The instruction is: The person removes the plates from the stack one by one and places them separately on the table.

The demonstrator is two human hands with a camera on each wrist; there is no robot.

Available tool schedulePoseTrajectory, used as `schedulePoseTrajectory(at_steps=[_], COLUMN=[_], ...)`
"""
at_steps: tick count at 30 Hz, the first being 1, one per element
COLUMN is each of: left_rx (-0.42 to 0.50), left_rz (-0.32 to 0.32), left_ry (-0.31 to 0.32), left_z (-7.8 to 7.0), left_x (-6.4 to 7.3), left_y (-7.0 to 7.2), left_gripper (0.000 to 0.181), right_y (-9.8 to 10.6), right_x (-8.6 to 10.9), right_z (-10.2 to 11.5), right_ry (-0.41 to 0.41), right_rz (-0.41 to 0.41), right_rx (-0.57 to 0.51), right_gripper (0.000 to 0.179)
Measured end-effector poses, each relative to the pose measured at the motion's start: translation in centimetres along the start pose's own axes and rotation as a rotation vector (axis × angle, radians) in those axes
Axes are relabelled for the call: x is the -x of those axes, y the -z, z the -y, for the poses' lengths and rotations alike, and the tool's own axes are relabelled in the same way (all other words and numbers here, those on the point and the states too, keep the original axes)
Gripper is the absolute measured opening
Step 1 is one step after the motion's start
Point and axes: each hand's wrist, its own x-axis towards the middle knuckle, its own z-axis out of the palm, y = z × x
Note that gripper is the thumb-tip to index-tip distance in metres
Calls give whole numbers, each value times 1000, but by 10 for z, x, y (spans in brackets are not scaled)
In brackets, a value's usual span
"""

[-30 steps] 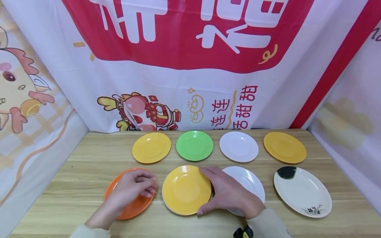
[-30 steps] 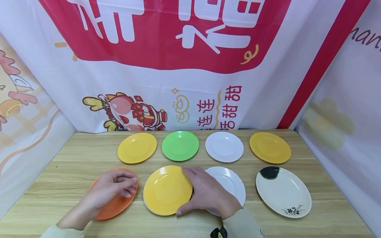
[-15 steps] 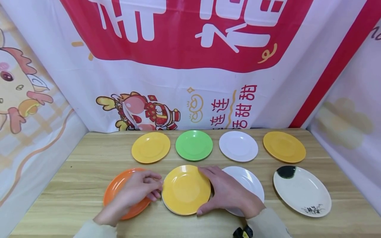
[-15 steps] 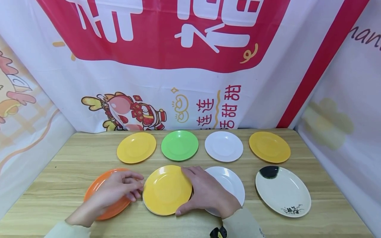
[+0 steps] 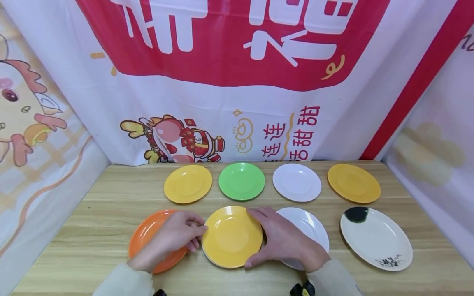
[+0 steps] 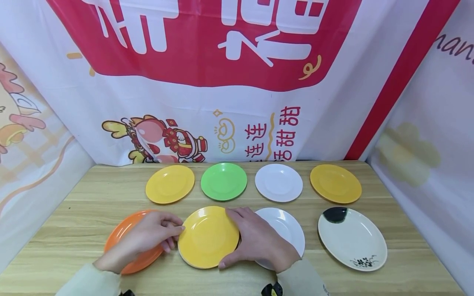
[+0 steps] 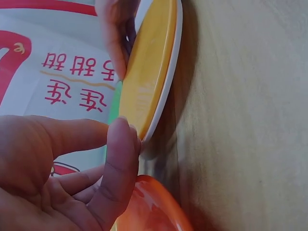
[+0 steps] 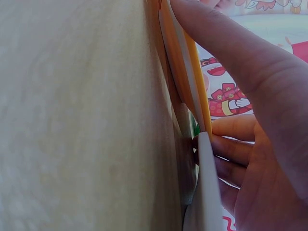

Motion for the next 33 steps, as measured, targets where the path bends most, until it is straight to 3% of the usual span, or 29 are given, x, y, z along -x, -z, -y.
schedulePoseTrajectory(at_steps=[4, 12, 18, 33], left_rx=[-89, -229, -310, -372], left_rz=[-13, -38, -50, -70], left_ry=[19, -50, -59, -99], left_z=[-7, -15, -19, -21], left_x=[-2, -2, -1, 0], left_y=[-2, -7, -9, -14], left_gripper=[10, 10, 10, 14], right_y=[0, 0, 0, 1], right_x=[0, 0, 0, -1], right_z=[0, 0, 0, 0], right_ry=[-4, 3, 5, 6], right_rz=[0, 1, -2, -3], right_rx=[2, 1, 6, 8], right_gripper=[130, 130, 130, 130])
